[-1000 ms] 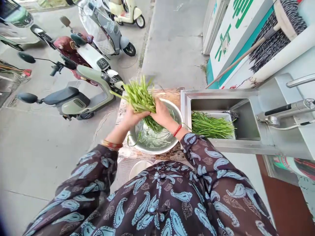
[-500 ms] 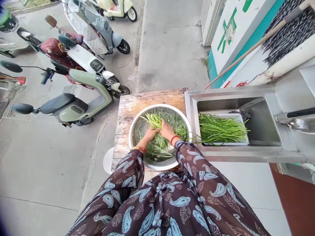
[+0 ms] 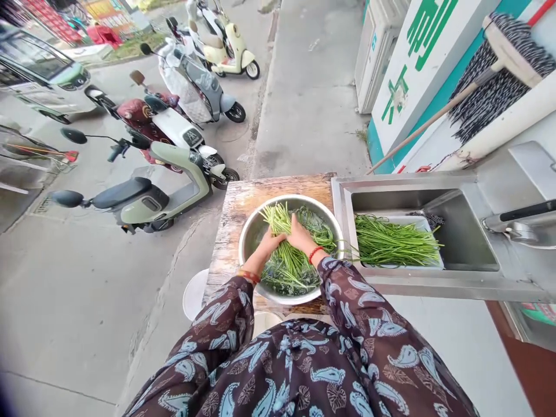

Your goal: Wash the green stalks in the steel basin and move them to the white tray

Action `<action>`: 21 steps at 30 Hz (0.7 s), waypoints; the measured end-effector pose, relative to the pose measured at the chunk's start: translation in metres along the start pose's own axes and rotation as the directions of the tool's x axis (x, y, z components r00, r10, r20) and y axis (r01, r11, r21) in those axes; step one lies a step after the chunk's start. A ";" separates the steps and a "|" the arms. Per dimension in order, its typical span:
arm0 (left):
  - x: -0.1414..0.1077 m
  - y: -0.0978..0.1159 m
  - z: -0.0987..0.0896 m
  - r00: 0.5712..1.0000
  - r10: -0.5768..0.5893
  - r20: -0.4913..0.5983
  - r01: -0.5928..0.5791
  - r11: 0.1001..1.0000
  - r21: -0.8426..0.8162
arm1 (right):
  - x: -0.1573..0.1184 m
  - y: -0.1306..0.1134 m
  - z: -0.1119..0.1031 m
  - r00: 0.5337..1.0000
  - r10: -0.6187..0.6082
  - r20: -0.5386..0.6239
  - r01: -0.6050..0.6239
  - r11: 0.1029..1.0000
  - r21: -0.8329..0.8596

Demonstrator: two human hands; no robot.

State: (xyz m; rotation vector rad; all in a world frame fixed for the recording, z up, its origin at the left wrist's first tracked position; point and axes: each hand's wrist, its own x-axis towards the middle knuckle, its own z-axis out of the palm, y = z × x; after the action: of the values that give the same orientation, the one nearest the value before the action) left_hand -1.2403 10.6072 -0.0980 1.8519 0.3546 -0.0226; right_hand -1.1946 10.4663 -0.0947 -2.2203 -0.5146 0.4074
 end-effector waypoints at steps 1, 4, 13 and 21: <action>-0.012 0.008 -0.004 0.999 0.026 -0.023 -0.027 0.999 -0.045 | -0.010 -0.007 -0.005 1.000 -0.003 -0.028 0.004 1.000 0.029; -0.041 0.044 -0.017 0.989 0.146 -0.015 -0.147 0.978 -0.147 | -0.036 -0.035 -0.027 0.984 -0.087 -0.153 0.111 0.982 0.153; -0.085 0.161 -0.054 0.812 0.570 0.127 -0.545 0.818 -0.185 | -0.096 -0.108 -0.112 0.856 -0.334 -0.395 0.507 0.695 0.510; -0.080 0.112 -0.023 0.930 0.357 0.087 -0.287 0.854 -0.434 | -0.090 -0.080 -0.105 0.925 -0.151 -0.349 0.374 0.528 0.762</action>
State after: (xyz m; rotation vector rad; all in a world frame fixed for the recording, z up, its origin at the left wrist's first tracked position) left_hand -1.2923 10.5806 0.0284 1.4498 -0.0736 0.1223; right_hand -1.2437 10.4033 0.0431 -1.2080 -0.3994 0.1422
